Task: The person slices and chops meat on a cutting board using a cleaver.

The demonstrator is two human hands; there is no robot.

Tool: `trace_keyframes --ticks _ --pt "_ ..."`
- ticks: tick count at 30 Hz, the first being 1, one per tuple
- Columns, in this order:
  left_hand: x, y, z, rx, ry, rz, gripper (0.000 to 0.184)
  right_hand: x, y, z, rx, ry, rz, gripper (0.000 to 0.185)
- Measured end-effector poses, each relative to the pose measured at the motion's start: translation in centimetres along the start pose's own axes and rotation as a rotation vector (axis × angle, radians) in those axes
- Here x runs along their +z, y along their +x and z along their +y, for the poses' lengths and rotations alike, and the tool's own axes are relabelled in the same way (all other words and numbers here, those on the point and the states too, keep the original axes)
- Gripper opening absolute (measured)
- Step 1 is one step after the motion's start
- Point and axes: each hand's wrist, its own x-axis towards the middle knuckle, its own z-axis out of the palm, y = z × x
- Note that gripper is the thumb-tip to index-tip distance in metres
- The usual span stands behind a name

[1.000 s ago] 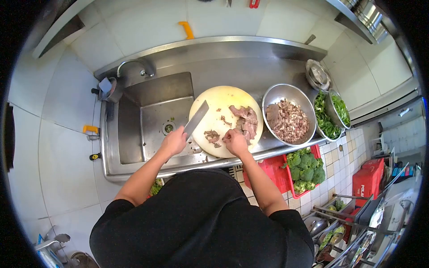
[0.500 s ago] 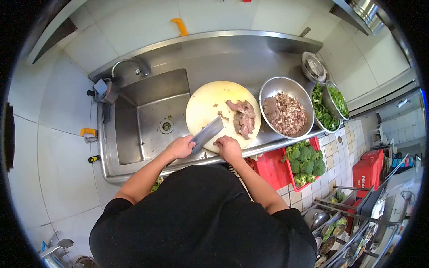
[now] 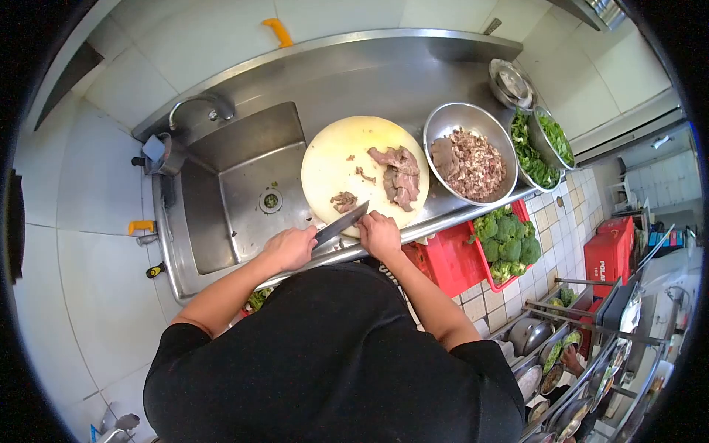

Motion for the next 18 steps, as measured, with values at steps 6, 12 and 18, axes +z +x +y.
trace_keyframes --ticks 6,12,18 --pt "3.2 2.6 0.5 0.016 -0.034 0.041 0.027 -0.4 0.4 -0.4 0.032 -0.065 -0.074 0.013" --pt "0.9 4.3 0.6 0.066 -0.066 0.038 0.025 -0.2 0.0 -0.2 0.04 -0.015 0.012 0.016" --pt "-1.1 2.7 -1.9 0.02 -0.158 0.185 0.025 -0.7 0.4 0.4 0.044 0.142 0.012 0.032"
